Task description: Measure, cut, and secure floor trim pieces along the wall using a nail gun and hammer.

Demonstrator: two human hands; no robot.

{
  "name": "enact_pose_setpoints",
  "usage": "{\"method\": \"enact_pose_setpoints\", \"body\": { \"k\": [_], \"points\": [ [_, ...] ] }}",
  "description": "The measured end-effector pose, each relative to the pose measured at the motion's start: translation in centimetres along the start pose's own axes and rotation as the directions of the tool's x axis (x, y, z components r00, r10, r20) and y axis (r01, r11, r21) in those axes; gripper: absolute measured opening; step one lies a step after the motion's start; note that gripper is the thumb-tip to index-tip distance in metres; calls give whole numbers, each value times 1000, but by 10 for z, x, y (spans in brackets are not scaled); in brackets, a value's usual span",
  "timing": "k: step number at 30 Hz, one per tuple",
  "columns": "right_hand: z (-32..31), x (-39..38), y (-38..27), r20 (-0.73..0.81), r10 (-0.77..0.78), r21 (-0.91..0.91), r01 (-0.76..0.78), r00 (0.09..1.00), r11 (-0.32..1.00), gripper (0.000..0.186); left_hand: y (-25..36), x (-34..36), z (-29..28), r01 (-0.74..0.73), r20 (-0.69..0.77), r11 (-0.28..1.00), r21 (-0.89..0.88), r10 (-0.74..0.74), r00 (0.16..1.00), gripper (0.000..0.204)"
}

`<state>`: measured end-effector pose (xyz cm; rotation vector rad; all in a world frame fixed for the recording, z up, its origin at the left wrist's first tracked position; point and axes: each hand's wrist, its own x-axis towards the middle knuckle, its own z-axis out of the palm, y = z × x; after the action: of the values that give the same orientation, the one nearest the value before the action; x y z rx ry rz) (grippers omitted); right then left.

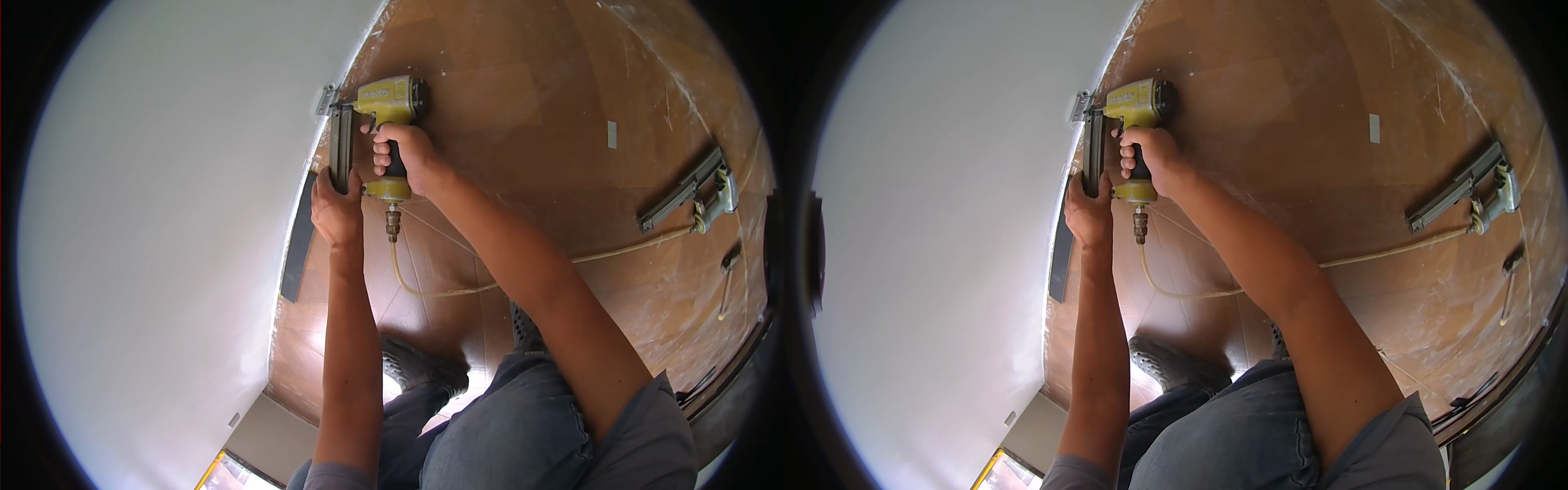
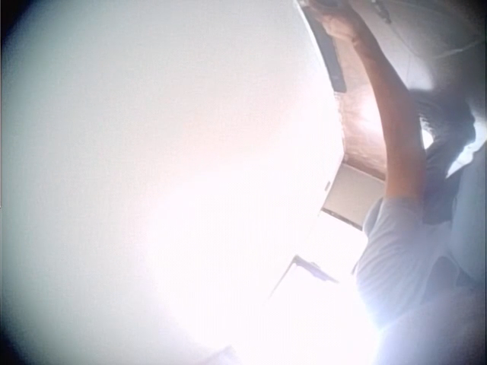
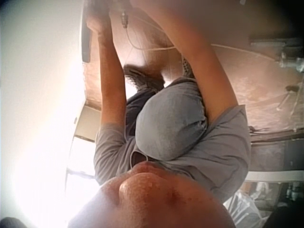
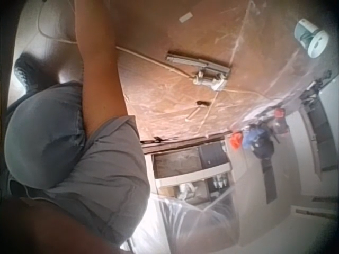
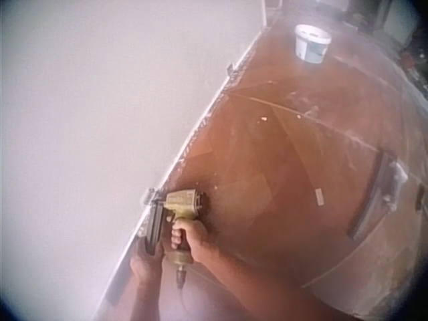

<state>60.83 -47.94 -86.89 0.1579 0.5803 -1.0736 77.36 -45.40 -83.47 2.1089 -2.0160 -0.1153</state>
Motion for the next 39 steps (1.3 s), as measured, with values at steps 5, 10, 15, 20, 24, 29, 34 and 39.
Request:
{"method": "enact_pose_setpoints", "body": {
  "k": [5, 10, 15, 20, 24, 29, 34, 39],
  "points": [
    [0, 0, -1, -23, 15, 0, -15, 1000, 1000, 34, -1, 1, -1, 16, -7, 1000, -23, -16, 1000, 47],
    [-12, -29, -10, -35, 12, 6, -12, 999, 1000, 38, 0, 19, -11, 214, 172, 951, -222, -178, 969, 39],
    [-29, -67, -25, -76, 26, 3, -26, 997, 1000, 43, 23, 50, 4, -106, 25, 988, -115, 109, 994, 37],
    [-33, -77, -29, -124, 21, -40, -26, 992, 999, 47, 39, 77, 18, -58, 67, 998, 28, 56, 996, 52],
    [-35, -76, -27, -97, 23, -46, -28, 995, 999, 47, 36, 79, 22, -24, 53, 999, -32, 25, 998, 52],
    [-37, -75, -25, -103, 15, -49, -21, 995, 999, 48, 32, 80, 34, -12, 7, 984, -179, 13, 1000, 49],
    [-33, -74, -23, -103, -1, -80, -7, 995, 997, 48, 27, 79, 31, -6, 66, 984, -177, 18, 998, 54],
    [-34, -73, -20, -106, -18, -92, 8, 994, 996, 44, 27, 69, 30, -38, 73, 998, -55, 42, 996, 60]
  ]
}}
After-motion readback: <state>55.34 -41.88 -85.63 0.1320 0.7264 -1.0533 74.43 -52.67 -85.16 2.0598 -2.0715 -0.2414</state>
